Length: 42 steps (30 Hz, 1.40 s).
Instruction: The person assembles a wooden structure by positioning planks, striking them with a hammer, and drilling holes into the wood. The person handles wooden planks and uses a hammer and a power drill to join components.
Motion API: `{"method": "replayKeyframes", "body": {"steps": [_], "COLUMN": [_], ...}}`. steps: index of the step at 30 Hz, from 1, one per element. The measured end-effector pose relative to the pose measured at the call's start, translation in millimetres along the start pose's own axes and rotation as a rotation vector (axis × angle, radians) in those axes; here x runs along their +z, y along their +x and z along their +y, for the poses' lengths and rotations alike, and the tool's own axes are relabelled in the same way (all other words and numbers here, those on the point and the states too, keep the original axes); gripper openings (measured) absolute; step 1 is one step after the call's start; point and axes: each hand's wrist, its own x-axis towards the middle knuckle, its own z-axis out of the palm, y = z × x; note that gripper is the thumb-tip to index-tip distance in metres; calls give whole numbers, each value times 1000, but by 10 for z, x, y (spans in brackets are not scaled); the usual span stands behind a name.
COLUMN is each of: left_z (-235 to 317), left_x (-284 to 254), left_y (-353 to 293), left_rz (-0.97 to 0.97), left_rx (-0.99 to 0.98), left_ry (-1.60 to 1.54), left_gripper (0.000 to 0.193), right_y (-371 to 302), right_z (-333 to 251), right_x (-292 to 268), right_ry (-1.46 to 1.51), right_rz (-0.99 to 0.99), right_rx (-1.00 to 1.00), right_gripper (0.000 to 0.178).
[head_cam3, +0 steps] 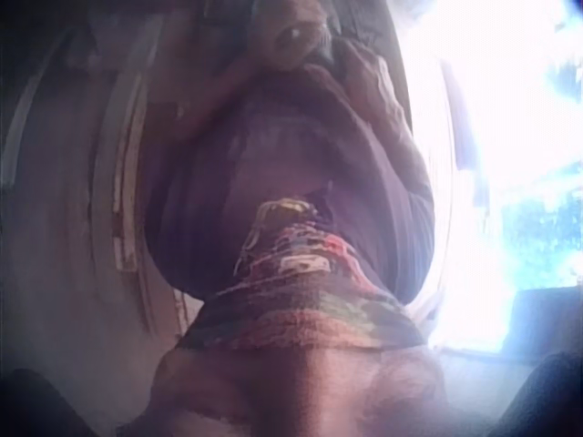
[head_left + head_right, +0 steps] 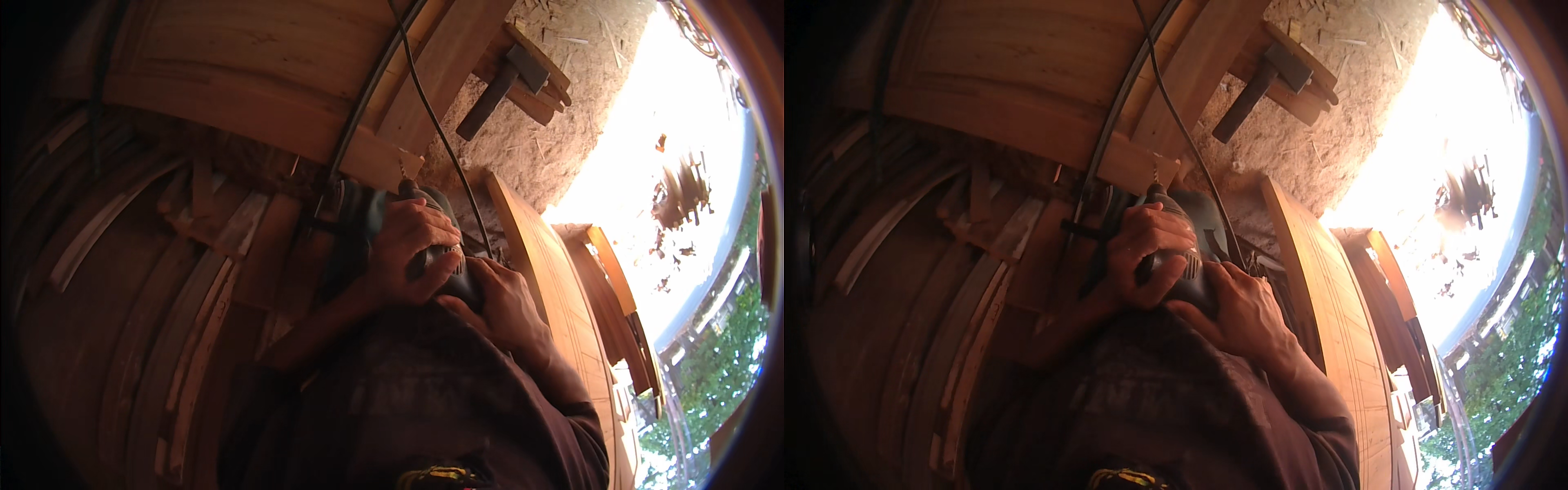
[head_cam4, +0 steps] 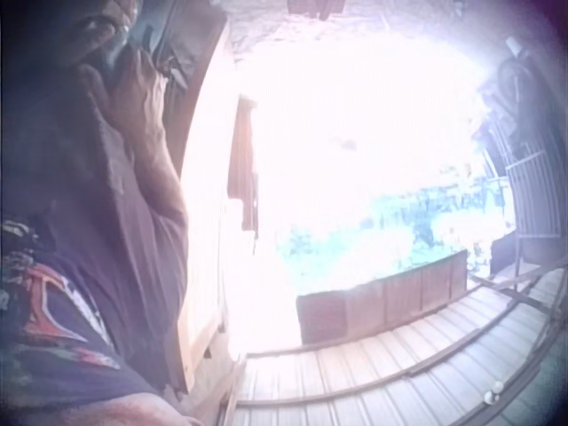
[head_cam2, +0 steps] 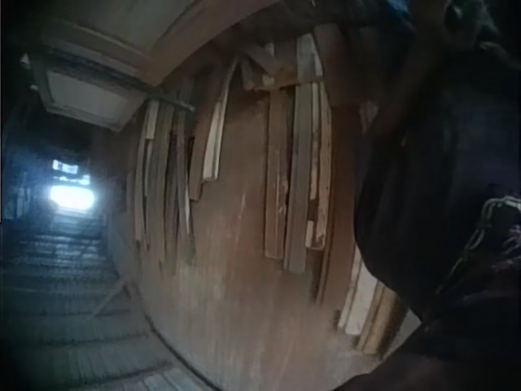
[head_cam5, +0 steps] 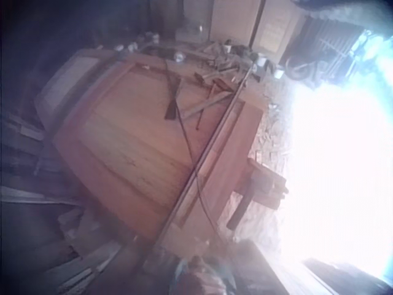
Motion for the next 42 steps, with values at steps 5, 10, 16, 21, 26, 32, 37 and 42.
{"method": "replayKeyframes", "body": {"steps": [5, 10, 16, 21, 26, 32, 37, 42], "left_z": [11, 41, 46, -1, -72, -117, -140, -190], "left_x": [-13, -36, -31, -96, -113, -167, -174, -164], "left_y": [43, 65, 155, 266, 304, 330, 343, 348], "left_rz": [4, 17, 65, 96, 119, 85, 83, 92], "left_rx": [19, 20, -13, -27, -33, -36, -25, -49], "left_ry": [15, 13, -4, -28, -62, -93, -91, -87], "left_gripper": [18, 17, 16, 17, 19, 15, 15, 19], "right_y": [24, 34, 149, 258, 354, 395, 399, 438], "right_z": [-19, -51, -180, -329, -412, -447, -448, -431], "right_x": [-19, -9, -147, -190, -205, -209, -177, -162], "right_ry": [-11, -3, 2, -22, -82, -54, -40, -36], "right_rz": [10, 24, -26, -54, -122, -135, -97, -58], "right_rx": [1, 10, 89, 182, 229, 254, 244, 219], "right_gripper": [74, 73, 71, 72, 73, 72, 67, 65]}}
